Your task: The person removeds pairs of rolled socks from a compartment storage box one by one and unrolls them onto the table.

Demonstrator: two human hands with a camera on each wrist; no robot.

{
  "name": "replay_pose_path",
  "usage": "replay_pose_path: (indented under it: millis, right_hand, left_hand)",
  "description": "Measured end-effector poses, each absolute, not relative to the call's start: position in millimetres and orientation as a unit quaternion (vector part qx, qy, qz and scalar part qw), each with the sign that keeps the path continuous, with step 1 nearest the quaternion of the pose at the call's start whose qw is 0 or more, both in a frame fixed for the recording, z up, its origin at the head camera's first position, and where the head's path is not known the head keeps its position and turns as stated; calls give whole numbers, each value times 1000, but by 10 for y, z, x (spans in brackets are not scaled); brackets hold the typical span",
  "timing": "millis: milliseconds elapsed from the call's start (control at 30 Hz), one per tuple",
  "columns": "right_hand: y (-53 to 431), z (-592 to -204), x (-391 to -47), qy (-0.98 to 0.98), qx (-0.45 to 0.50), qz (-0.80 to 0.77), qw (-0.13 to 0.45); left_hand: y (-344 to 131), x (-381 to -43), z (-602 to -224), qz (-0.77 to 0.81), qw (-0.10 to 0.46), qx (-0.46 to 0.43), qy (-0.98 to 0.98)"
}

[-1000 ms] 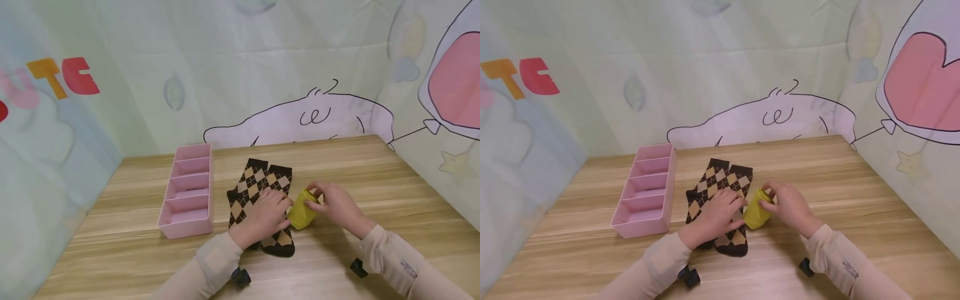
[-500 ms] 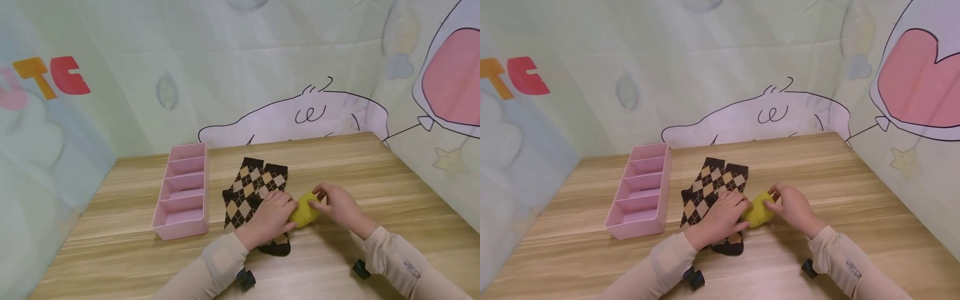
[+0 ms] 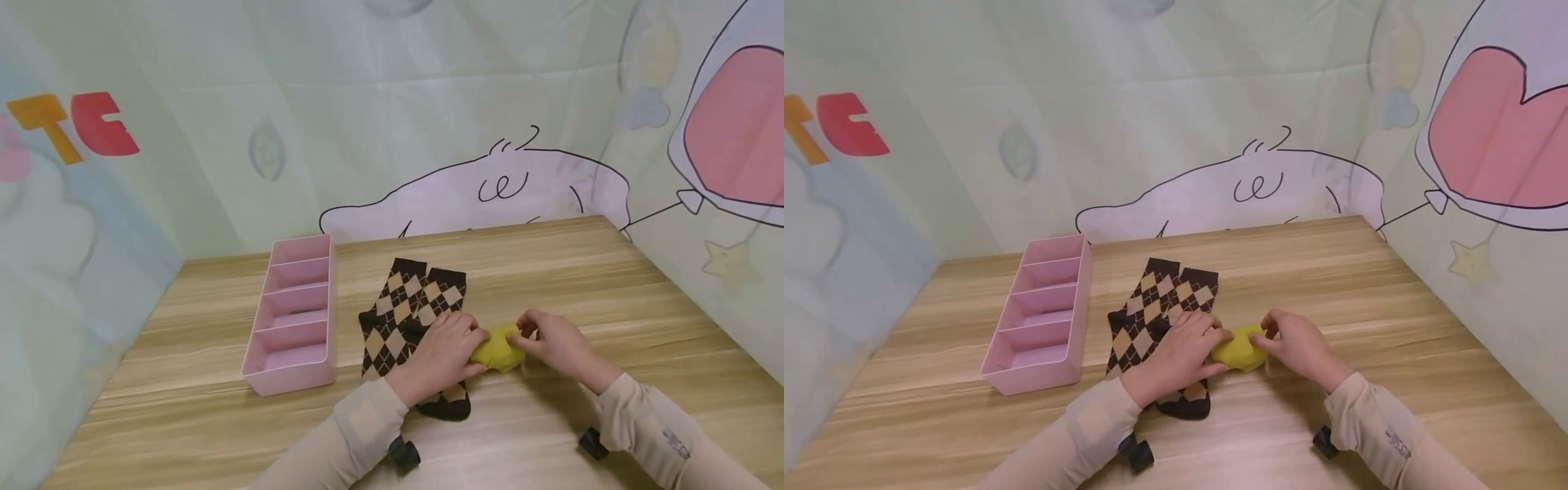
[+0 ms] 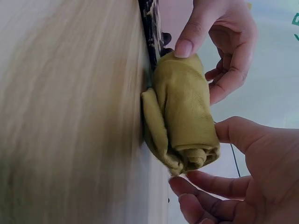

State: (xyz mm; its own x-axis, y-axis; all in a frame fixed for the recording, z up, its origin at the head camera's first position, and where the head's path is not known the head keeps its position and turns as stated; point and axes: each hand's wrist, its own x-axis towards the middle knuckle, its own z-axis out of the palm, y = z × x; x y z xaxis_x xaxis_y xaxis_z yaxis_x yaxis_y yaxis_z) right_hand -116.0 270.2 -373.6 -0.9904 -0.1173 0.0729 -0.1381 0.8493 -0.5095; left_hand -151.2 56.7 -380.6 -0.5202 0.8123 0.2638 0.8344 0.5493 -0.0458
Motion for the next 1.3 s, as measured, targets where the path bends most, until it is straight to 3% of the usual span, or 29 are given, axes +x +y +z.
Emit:
replay_pose_path:
  millis: [367, 800, 1067, 1300]
  right_hand:
    - [2646, -3832, -1160, -945, 195, 215, 152]
    - [2560, -3838, -1150, -953, 225, 163, 122]
    - [2500, -3840, -1159, -954, 231, 136, 137]
    - [2511, -3814, -1223, -961, 206, 143, 113]
  left_hand:
    - [542, -1579, -3842, -55, 115, -482, -867]
    - [424, -1660, -3762, -78, 64, -477, -873]
    - [347, -1613, -3766, -103, 134, -469, -867]
    - [307, -1498, -3792, -119, 201, -472, -850]
